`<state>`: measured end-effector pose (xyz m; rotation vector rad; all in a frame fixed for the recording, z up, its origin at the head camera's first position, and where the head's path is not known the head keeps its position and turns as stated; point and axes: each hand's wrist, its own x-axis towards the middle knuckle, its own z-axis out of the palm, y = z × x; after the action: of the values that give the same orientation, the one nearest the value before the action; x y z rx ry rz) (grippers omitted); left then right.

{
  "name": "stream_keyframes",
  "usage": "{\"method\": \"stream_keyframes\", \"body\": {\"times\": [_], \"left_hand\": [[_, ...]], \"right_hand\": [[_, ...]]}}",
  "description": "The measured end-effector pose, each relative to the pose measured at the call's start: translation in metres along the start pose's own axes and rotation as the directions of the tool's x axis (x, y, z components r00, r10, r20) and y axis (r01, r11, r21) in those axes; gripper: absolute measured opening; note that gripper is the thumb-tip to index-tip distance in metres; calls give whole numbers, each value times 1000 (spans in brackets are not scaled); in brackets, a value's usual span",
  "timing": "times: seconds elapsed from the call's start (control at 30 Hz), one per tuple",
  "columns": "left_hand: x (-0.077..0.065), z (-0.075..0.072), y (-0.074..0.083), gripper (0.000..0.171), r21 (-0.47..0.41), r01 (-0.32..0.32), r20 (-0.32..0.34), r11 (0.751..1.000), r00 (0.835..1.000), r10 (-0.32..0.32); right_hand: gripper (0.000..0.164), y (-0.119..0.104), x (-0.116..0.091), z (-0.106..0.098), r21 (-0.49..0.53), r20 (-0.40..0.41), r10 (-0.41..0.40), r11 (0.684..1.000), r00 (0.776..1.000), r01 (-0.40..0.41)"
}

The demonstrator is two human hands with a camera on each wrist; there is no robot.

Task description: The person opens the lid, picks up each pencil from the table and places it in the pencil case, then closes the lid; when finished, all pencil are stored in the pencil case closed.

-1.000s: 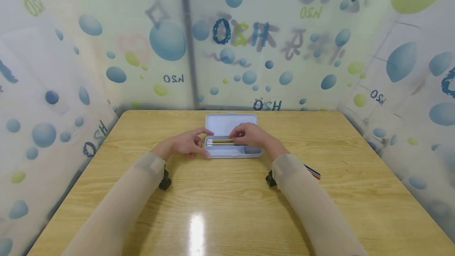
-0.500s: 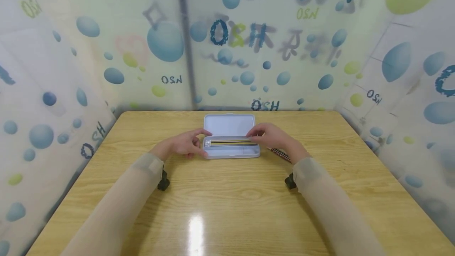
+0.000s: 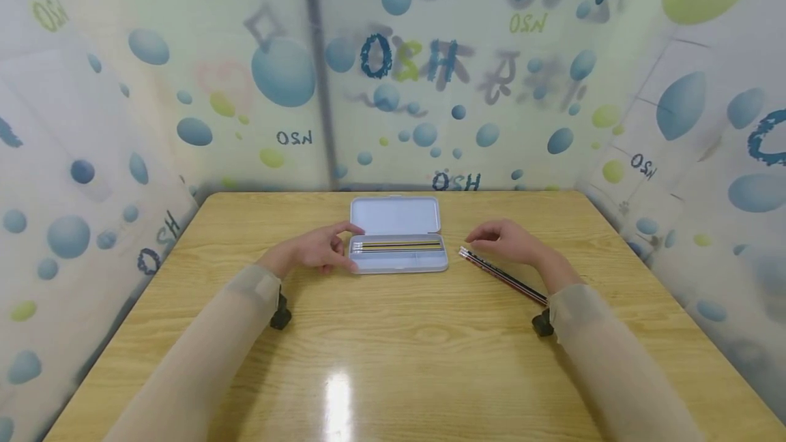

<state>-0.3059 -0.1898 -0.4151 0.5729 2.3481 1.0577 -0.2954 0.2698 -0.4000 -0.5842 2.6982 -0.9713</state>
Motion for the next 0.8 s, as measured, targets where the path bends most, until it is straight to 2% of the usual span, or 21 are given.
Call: {"method": "stream_keyframes", "body": {"times": [0.13, 0.37, 0.6, 0.8], "left_hand": [[0, 0, -1, 88, -5, 2, 2, 1000, 1000, -2], [1, -1, -2, 89, -6, 12, 9, 1000, 1000, -12], [0, -1, 0, 88, -7, 7, 10, 1000, 1000, -7], [1, 0, 0, 88, -7, 7, 12, 1000, 1000, -7]], "right_hand": [[26, 9, -11, -7, -21, 32, 20, 1000, 999, -20], [29, 20, -26, -17, 15, 133, 56, 998, 990, -58], [29, 26, -31, -21, -17, 186, 108, 994, 977, -106], [32, 32, -30, -22, 36, 234, 139, 988, 962, -151]]}}
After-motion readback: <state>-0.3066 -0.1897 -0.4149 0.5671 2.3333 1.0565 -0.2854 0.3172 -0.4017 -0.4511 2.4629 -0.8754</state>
